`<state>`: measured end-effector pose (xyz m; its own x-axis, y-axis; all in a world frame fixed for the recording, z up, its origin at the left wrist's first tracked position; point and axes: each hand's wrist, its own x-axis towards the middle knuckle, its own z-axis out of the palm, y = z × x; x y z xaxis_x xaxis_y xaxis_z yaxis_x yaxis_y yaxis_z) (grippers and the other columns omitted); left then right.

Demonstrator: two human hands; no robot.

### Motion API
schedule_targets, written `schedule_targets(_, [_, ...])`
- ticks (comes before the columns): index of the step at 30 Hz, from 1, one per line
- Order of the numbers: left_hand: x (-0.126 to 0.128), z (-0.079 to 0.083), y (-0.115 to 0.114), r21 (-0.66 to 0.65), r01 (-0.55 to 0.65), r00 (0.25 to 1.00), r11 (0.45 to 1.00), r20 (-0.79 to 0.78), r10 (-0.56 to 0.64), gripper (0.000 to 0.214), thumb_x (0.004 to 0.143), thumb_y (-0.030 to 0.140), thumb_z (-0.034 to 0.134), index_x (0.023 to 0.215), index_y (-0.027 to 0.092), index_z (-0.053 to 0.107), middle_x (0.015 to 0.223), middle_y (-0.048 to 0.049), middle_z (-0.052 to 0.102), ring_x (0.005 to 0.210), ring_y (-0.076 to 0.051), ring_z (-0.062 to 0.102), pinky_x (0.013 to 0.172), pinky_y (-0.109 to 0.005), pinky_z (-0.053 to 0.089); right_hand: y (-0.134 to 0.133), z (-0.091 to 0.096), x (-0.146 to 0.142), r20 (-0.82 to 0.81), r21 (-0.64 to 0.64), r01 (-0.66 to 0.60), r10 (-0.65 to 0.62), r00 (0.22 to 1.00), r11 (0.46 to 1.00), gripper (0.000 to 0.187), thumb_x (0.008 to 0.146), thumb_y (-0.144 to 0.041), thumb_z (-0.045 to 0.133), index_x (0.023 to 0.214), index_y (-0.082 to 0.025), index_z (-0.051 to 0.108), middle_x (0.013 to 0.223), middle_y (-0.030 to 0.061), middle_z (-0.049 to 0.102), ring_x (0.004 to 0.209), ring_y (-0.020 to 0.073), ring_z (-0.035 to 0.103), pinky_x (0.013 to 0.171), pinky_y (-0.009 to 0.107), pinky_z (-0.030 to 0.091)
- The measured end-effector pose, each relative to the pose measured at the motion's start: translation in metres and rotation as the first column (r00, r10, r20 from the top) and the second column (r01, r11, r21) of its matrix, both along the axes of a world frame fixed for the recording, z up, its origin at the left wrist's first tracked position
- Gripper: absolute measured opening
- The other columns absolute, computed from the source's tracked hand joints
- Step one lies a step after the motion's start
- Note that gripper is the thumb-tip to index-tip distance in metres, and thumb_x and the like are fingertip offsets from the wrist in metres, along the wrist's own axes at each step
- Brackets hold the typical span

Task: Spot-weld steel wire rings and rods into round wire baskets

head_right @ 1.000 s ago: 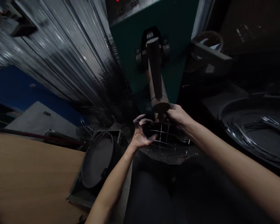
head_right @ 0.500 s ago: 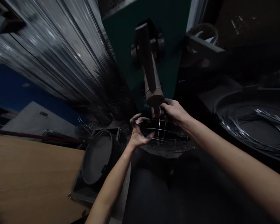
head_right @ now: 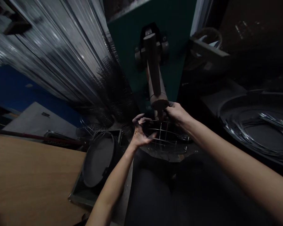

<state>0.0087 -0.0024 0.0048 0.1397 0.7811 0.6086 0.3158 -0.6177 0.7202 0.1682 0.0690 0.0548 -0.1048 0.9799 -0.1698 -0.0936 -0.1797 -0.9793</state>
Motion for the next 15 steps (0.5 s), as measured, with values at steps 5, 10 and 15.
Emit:
schedule_targets(5, [-0.002, 0.0, 0.0, -0.006, 0.007, 1.0, 1.0, 0.0, -0.007, 0.08, 0.065, 0.039, 0.078, 0.121, 0.025, 0.022, 0.102, -0.0049, 0.054, 0.093, -0.02, 0.061, 0.085, -0.04, 0.051, -0.001, 0.003, 0.001, 0.013, -0.002, 0.0, 0.0, 1.0, 1.0, 0.029, 0.075, -0.027, 0.071, 0.067, -0.017, 0.045, 0.048, -0.0045, 0.045, 0.04, 0.0054, 0.037, 0.037, 0.017, 0.029])
schedule_targets(10, [-0.002, 0.005, -0.002, -0.042, 0.039, 0.999, 0.998, 0.007, -0.039, 0.075, 0.071, 0.034, 0.072, 0.124, 0.026, 0.019, 0.095, -0.0017, 0.055, 0.088, -0.017, 0.059, 0.082, -0.037, 0.05, -0.011, 0.014, -0.005, -0.04, -0.003, -0.011, 0.011, 0.999, 1.0, 0.021, 0.083, -0.026, 0.063, 0.069, -0.017, 0.05, 0.053, -0.0023, 0.048, 0.045, 0.0063, 0.043, 0.044, 0.018, 0.037])
schedule_targets(15, [-0.004, 0.007, -0.001, -0.055, 0.023, 0.997, 0.998, -0.073, -0.027, 0.077, 0.07, 0.028, 0.072, 0.125, 0.026, 0.017, 0.098, -0.0025, 0.054, 0.089, -0.017, 0.059, 0.083, -0.038, 0.051, 0.003, 0.011, 0.009, 0.062, -0.01, -0.085, 0.085, 0.994, 0.996, 0.019, 0.088, -0.023, 0.056, 0.071, -0.016, 0.054, 0.052, -0.0016, 0.048, 0.041, 0.0063, 0.038, 0.041, 0.019, 0.032])
